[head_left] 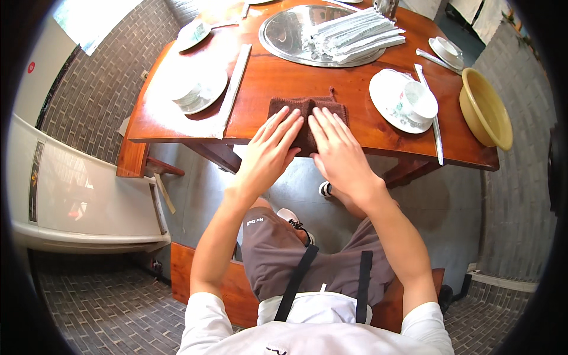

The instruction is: The person wipes a wooden dining table with a brown cloth, moving around stacked dishes and a central metal tray. They then pick up wrapped chopsticks one by one and wipe them with the cloth before placing them back on the table.

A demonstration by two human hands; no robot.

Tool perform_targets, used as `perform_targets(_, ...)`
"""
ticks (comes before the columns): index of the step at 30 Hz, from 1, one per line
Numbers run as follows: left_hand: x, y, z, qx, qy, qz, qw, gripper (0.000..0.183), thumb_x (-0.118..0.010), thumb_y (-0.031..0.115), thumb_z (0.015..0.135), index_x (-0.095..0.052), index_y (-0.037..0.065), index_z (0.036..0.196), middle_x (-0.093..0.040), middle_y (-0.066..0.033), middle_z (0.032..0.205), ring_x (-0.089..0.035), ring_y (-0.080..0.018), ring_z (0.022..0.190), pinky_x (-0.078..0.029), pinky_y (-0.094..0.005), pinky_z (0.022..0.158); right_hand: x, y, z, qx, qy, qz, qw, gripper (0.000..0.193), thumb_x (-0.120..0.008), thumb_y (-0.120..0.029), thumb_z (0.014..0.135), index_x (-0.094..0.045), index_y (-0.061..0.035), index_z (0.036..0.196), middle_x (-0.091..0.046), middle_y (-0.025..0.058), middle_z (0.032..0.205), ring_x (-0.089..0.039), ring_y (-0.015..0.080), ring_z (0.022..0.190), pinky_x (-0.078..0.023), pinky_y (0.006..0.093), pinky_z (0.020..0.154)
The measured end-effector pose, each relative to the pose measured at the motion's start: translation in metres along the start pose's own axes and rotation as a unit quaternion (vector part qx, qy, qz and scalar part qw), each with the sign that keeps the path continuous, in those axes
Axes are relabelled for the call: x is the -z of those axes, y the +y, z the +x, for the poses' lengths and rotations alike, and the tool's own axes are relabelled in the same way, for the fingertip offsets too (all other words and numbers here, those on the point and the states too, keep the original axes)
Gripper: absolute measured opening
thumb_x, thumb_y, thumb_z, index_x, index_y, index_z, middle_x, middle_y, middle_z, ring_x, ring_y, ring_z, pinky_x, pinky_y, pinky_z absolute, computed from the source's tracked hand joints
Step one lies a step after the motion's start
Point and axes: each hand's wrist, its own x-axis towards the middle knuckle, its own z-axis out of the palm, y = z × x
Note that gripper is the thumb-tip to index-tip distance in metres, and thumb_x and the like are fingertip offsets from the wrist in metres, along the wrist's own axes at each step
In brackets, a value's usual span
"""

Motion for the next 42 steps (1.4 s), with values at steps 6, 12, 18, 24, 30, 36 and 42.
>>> perform_targets(6,-0.001,-0.001,-0.004,0.016,-0.028,0.049,0.998,0.068,-0.072,0.013,0.088,-0.047,0.001,0.15,-0.047,-0.0165,0.155,-0.043,-0.0324,0.145,-0.036,-0.044,0.119,-0.028,-0.009,0.006,-0.019,0.021,-0.091,0.995,0.057,-0.054,-0.01,0.093,-0.044,0.0128,0.145,-0.046,0.0277,0.152,-0.041,0.0371,0.146,-0.03,0.0446,0.124)
perform_targets(12,-0.005,-0.002,-0.005,0.033,-0.037,0.064,0.997,0.078,-0.077,0.016,0.085,-0.042,0.0,0.152,-0.044,-0.0169,0.157,-0.041,-0.0319,0.146,-0.035,-0.0431,0.12,-0.022,-0.003,-0.003,-0.015,0.044,-0.125,0.991,0.057,-0.055,-0.009,0.092,-0.046,0.012,0.144,-0.049,0.0269,0.15,-0.047,0.0353,0.142,-0.035,0.0436,0.121)
perform_targets(18,0.0,-0.003,0.006,0.027,-0.066,0.06,0.996,0.08,-0.079,0.017,0.084,-0.042,0.001,0.152,-0.044,-0.0173,0.156,-0.041,-0.0332,0.145,-0.035,-0.0436,0.12,-0.015,0.014,0.004,0.014,-0.005,-0.092,0.996,0.057,-0.056,-0.009,0.091,-0.046,0.0111,0.144,-0.049,0.0256,0.151,-0.047,0.0336,0.142,-0.033,0.0414,0.122)
perform_targets(24,-0.007,0.004,0.004,0.037,-0.053,0.064,0.996,0.08,-0.077,0.016,0.086,-0.04,0.009,0.156,-0.04,-0.0164,0.159,-0.038,-0.0338,0.146,-0.033,-0.0452,0.12,-0.011,0.021,0.003,0.025,-0.013,-0.038,0.999,0.06,-0.057,-0.009,0.091,-0.044,0.0101,0.146,-0.046,0.0255,0.154,-0.044,0.0332,0.145,-0.03,0.0417,0.124)
perform_targets(30,-0.016,0.01,-0.001,0.025,-0.021,0.095,0.995,0.075,-0.075,0.019,0.087,-0.043,0.01,0.154,-0.043,-0.0163,0.157,-0.041,-0.031,0.145,-0.033,-0.0444,0.121,-0.014,0.015,-0.006,0.011,0.017,-0.106,0.994,0.054,-0.052,-0.009,0.094,-0.046,0.0085,0.145,-0.05,0.0235,0.152,-0.048,0.0318,0.142,-0.034,0.0417,0.122)
perform_targets(36,-0.032,0.039,0.012,0.029,0.007,0.069,0.997,0.073,-0.076,0.009,0.081,-0.05,0.007,0.149,-0.048,-0.0171,0.154,-0.044,-0.0342,0.142,-0.036,-0.0453,0.119,0.003,0.022,-0.03,-0.015,0.029,-0.096,0.995,0.055,-0.058,-0.006,0.09,-0.05,0.008,0.143,-0.053,0.0221,0.148,-0.051,0.0311,0.139,-0.038,0.0404,0.12)
perform_targets(42,-0.06,0.065,0.027,-0.004,0.072,0.067,0.995,0.057,-0.062,0.008,0.084,-0.056,0.001,0.141,-0.053,-0.021,0.147,-0.05,-0.0351,0.138,-0.038,-0.0474,0.117,0.019,0.043,-0.059,-0.032,0.061,-0.107,0.992,0.058,-0.063,-0.005,0.083,-0.056,0.0034,0.14,-0.058,0.0165,0.145,-0.055,0.0278,0.137,-0.041,0.0401,0.117)
